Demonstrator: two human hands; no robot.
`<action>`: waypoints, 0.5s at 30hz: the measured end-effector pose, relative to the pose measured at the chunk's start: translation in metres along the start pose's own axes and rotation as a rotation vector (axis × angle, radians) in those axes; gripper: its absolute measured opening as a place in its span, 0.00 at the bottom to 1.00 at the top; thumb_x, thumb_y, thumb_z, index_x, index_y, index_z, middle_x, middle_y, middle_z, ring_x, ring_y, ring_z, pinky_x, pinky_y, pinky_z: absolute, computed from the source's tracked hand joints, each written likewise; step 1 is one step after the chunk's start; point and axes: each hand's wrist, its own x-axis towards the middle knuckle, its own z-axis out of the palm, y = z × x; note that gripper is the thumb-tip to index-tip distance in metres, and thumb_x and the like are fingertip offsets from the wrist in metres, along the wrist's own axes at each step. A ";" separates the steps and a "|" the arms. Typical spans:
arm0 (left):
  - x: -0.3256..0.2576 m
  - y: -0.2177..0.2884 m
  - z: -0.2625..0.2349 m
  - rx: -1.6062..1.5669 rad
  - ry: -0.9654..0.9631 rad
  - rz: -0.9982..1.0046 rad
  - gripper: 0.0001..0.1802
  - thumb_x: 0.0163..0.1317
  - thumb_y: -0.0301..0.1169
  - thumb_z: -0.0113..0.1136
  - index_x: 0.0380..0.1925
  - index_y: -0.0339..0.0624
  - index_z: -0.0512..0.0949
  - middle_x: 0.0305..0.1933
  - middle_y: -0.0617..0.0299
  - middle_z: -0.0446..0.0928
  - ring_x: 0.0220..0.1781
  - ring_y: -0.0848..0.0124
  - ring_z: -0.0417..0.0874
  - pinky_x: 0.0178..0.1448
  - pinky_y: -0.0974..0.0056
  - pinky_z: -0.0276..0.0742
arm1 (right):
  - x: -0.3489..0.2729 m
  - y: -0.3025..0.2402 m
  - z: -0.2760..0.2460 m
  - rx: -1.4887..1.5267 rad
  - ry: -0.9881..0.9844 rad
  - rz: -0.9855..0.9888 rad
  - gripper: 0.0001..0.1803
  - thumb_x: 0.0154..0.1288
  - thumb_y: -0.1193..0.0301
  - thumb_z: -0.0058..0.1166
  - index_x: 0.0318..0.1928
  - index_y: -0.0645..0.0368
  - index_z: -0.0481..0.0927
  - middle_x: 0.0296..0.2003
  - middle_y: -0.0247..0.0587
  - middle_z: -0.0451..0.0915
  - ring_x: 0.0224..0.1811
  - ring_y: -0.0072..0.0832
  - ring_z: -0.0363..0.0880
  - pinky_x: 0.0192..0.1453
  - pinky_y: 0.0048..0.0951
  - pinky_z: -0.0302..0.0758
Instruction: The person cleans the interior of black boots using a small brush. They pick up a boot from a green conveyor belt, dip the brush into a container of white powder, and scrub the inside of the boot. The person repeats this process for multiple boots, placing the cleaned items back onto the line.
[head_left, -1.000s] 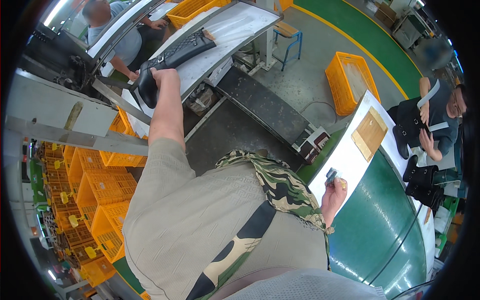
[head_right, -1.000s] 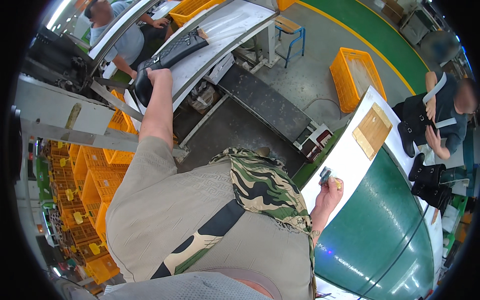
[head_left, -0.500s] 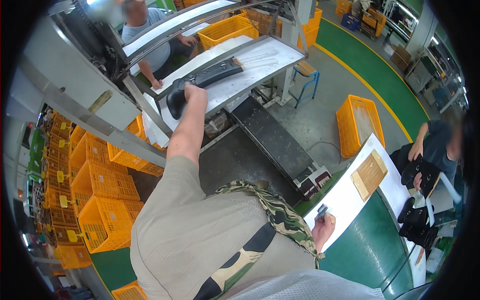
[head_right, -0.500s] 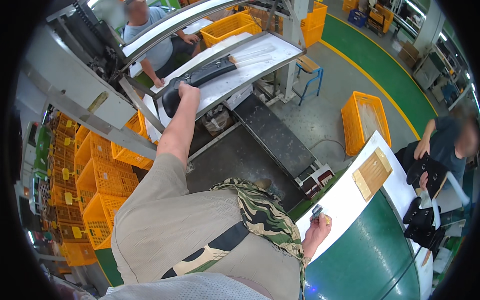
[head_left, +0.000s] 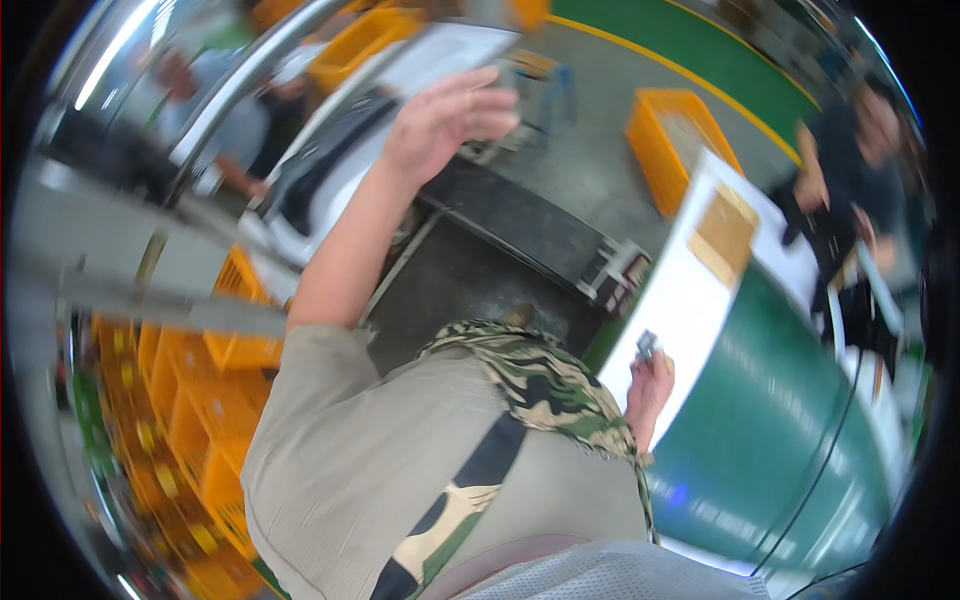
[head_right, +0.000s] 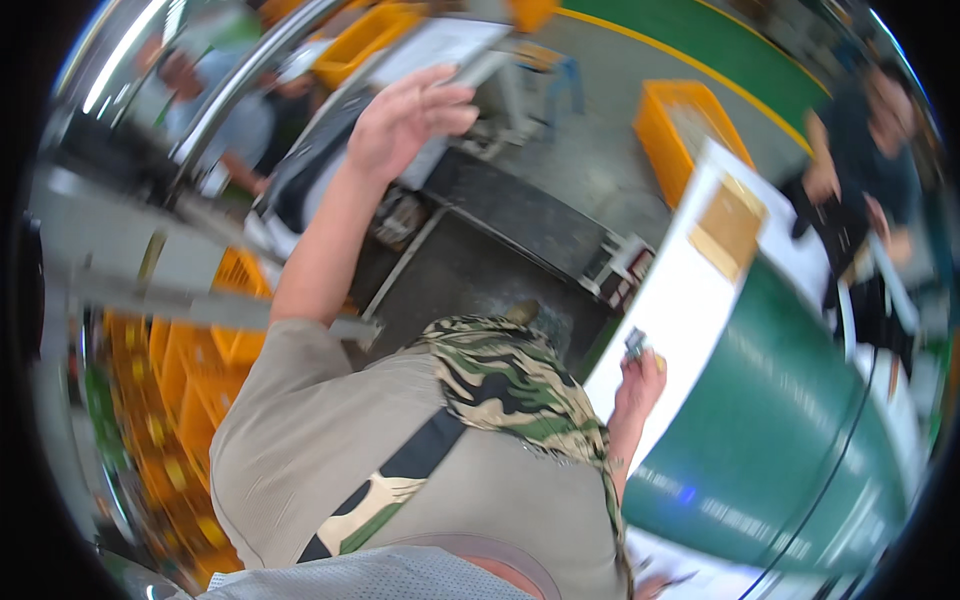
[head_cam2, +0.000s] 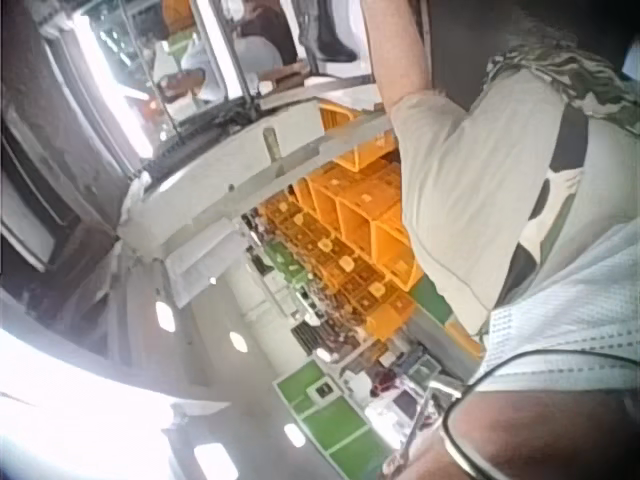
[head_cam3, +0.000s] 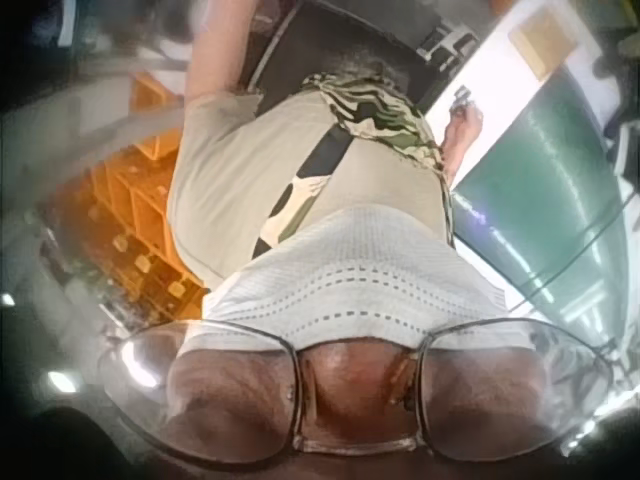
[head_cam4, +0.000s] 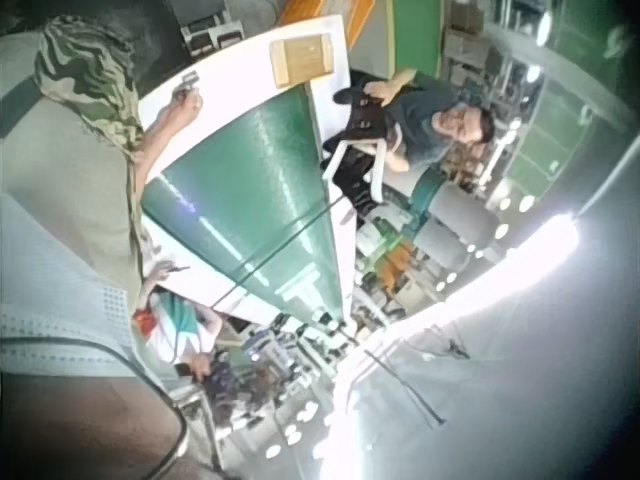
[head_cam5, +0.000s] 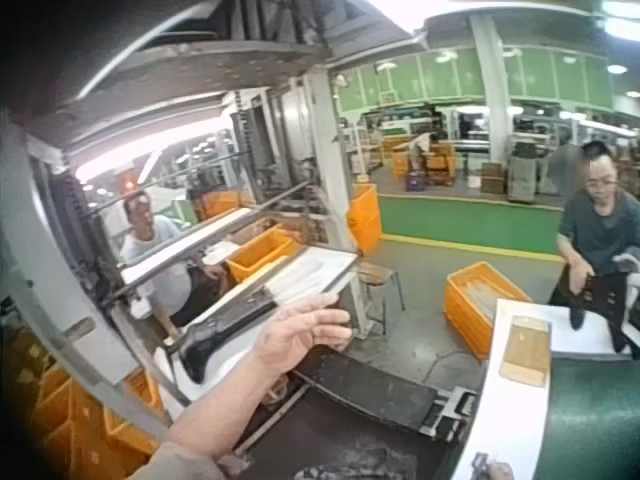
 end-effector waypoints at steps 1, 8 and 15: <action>0.002 -0.021 0.016 0.117 -0.045 -0.091 0.29 0.69 0.40 0.57 0.64 0.34 0.68 0.61 0.43 0.76 0.57 0.52 0.82 0.62 0.51 0.77 | 0.002 0.005 -0.009 0.012 0.039 -0.019 0.06 0.69 0.73 0.57 0.40 0.59 0.74 0.34 0.41 0.81 0.32 0.30 0.80 0.35 0.30 0.79; -0.049 -0.233 0.081 0.386 -0.447 -0.848 0.29 0.61 0.30 0.68 0.61 0.33 0.72 0.55 0.49 0.81 0.54 0.64 0.83 0.60 0.60 0.78 | -0.029 0.012 -0.040 0.109 0.270 -0.126 0.09 0.64 0.71 0.62 0.36 0.57 0.73 0.29 0.38 0.79 0.28 0.27 0.78 0.34 0.32 0.79; -0.070 -0.299 0.152 0.435 -0.833 -1.025 0.30 0.62 0.33 0.67 0.61 0.30 0.71 0.57 0.45 0.79 0.57 0.64 0.82 0.60 0.61 0.78 | -0.079 0.027 -0.079 0.198 0.490 -0.201 0.09 0.63 0.73 0.62 0.36 0.59 0.74 0.29 0.38 0.79 0.28 0.26 0.78 0.34 0.30 0.77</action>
